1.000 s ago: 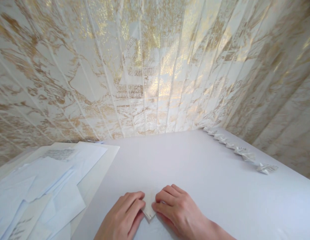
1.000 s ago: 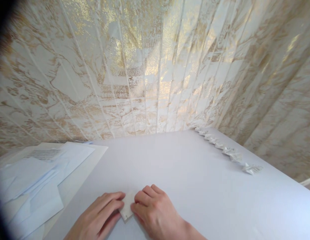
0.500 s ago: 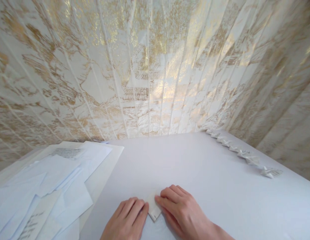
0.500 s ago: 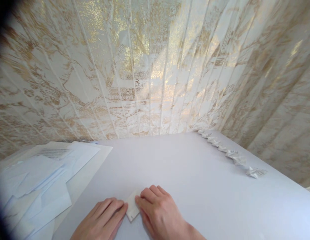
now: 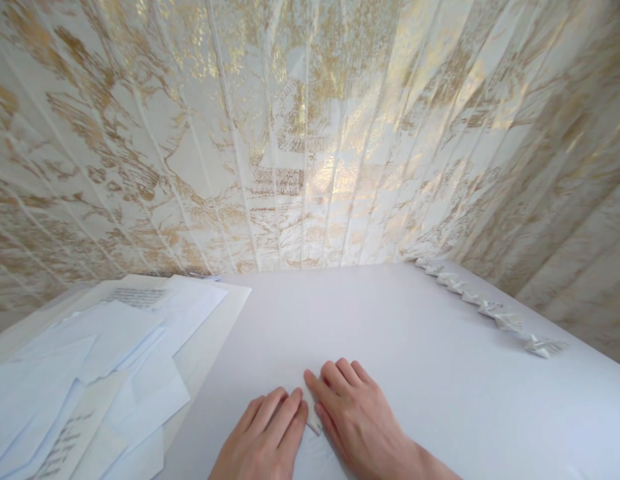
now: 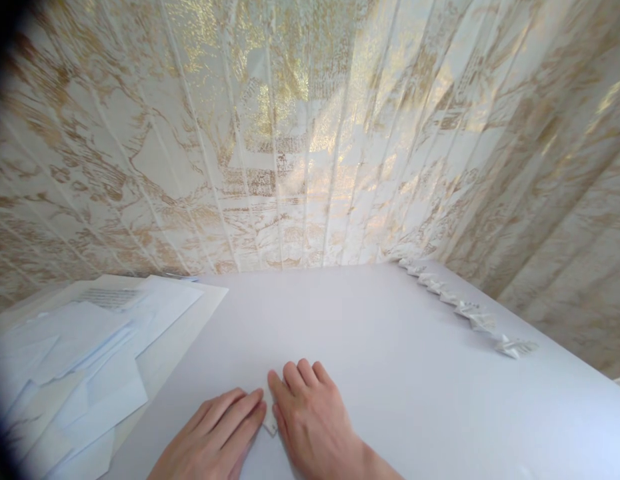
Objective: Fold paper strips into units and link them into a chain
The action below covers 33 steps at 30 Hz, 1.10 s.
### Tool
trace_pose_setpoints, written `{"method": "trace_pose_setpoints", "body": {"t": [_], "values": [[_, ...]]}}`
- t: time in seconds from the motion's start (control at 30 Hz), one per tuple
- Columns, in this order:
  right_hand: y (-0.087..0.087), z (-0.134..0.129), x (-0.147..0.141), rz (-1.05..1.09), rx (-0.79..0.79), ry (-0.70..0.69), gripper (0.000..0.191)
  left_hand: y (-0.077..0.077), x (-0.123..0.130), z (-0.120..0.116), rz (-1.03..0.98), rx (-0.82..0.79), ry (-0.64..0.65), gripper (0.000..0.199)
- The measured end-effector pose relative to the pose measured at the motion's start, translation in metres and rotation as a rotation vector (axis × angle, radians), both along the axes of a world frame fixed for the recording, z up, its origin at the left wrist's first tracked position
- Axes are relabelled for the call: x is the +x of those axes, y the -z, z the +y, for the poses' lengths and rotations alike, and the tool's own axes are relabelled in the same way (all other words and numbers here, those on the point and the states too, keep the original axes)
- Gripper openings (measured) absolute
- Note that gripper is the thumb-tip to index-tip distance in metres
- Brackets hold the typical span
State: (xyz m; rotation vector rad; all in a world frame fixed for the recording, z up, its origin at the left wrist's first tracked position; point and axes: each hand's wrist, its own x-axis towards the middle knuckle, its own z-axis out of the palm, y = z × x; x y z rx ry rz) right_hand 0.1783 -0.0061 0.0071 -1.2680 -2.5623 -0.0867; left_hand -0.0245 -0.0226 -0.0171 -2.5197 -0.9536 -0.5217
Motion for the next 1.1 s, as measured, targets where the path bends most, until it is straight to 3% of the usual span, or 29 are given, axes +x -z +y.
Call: {"method": "trace_pose_setpoints", "body": {"t": [0.27,0.47,0.63,0.8,0.97,1.1], "values": [[0.004,0.002,-0.009,-0.031,0.02,0.034,0.035,0.01,-0.005,0.0,0.056,0.047,-0.01,0.039],[-0.008,0.004,0.011,-0.03,-0.107,0.118,0.027,-0.003,-0.006,-0.005,-0.007,0.049,0.018,0.04],[-0.013,-0.008,0.017,0.094,-0.155,-0.077,0.036,-0.016,0.003,-0.004,-0.118,-0.149,0.001,0.032],[-0.008,-0.006,0.017,0.243,-0.128,-0.108,0.021,-0.025,0.011,0.004,-0.238,-0.439,-0.079,0.019],[-0.003,0.003,0.022,0.345,-0.13,-0.16,0.017,-0.024,0.011,0.011,-0.285,-0.422,-0.082,0.014],[-0.005,0.008,0.022,0.467,-0.246,-0.089,0.02,-0.023,0.009,0.011,-0.318,-0.412,-0.11,0.017]]}}
